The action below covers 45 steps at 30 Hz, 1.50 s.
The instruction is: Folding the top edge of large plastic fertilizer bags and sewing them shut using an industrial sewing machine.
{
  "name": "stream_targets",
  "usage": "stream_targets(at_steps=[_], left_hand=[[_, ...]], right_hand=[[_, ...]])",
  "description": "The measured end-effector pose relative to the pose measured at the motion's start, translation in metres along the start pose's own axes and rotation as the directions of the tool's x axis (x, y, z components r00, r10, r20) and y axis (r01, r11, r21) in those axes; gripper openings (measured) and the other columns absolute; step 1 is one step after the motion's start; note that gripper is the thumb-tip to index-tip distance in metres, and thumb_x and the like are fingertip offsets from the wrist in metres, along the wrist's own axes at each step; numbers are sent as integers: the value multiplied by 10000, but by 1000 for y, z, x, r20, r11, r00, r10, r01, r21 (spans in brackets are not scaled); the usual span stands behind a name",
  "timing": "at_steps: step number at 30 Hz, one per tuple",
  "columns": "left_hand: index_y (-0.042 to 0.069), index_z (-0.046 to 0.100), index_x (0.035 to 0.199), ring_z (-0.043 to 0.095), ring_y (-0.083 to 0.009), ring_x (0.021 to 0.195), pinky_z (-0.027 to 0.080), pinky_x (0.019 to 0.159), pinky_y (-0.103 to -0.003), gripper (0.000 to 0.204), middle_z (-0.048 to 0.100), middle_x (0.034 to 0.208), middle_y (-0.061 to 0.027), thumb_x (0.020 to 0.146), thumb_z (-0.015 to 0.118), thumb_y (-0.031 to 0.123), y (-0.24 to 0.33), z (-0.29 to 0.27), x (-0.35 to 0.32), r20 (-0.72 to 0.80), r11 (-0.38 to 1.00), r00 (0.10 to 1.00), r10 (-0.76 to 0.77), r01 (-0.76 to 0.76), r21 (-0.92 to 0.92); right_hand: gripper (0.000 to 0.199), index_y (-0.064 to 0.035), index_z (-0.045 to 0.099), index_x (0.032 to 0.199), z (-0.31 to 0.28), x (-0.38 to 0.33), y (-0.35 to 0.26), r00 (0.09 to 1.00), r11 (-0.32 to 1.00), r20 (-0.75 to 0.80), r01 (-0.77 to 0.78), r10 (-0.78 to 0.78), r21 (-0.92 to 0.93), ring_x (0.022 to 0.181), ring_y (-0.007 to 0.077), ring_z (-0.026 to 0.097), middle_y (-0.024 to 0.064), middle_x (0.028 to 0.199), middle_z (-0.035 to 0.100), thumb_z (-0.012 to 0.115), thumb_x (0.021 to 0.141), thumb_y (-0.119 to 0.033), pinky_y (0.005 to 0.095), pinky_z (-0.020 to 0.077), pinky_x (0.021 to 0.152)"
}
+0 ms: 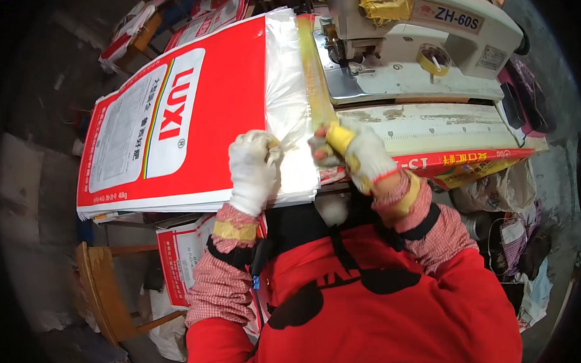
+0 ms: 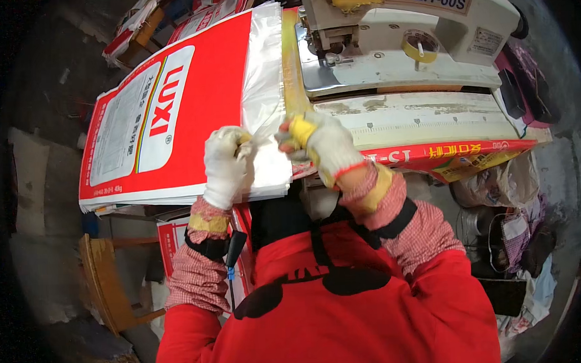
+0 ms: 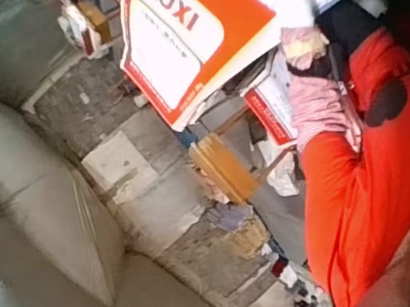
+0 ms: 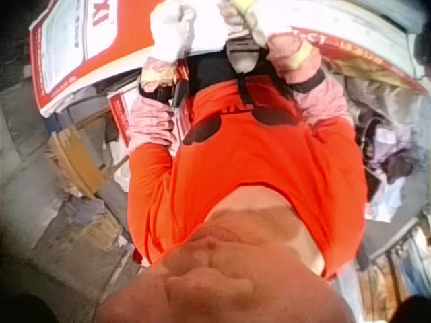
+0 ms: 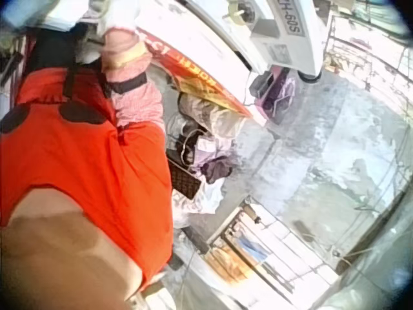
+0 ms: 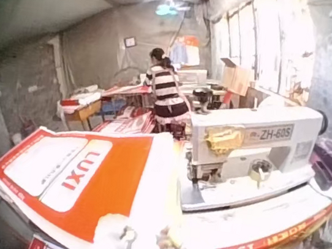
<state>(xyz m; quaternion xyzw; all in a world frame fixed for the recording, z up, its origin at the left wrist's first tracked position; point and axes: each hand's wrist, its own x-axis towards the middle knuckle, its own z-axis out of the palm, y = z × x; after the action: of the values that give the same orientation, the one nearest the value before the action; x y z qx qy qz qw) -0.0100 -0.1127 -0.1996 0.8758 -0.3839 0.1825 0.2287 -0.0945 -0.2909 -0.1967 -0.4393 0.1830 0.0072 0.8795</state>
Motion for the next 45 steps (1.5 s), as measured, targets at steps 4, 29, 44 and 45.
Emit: stream_targets(at_steps=[4, 29, 44, 45], left_hand=[[55, 555, 715, 535, -282, 790, 406, 735, -370, 91, 574, 792, -84, 647, 614, 42, 16, -22, 6, -19, 996, 997, 78, -77, 44], [-5, 534, 775, 545, -91, 691, 457, 641, -226, 62, 597, 769, -42, 742, 586, -14, -49, -112, 35, 40, 537, 885, -463, 316, -782], [51, 525, 719, 542, -281, 687, 442, 624, -350, 40, 518, 676, -116, 681, 516, 61, -5, -113, -90, 769, 826, 309, 559, -133, -547], [50, 518, 766, 538, -262, 689, 443, 628, -348, 95, 520, 679, -104, 676, 527, 78, -18, -108, -104, 697, 756, 408, 590, 23, -654]], right_hand=[[262, -16, 526, 982, 4, 35, -22, 996, 992, -9, -91, 92, 83, 649, 179, 582, 91, 897, 575, 557, 848, -239, 321, 503, 539], [108, -39, 583, 666, 125, 47, -9, 541, -513, 841, 716, -21, -474, 570, 292, 568, 170, 646, 562, 485, 700, -70, 407, 459, 511], [207, -99, 581, 982, 85, 143, 13, 751, 601, 642, 587, -153, -543, 721, 186, 581, 84, 805, 605, 456, 838, -178, 309, 448, 699], [211, -99, 573, 993, 84, 147, 14, 781, 714, 598, 521, -179, -467, 714, 180, 579, 80, 804, 602, 459, 838, -185, 304, 447, 683]])
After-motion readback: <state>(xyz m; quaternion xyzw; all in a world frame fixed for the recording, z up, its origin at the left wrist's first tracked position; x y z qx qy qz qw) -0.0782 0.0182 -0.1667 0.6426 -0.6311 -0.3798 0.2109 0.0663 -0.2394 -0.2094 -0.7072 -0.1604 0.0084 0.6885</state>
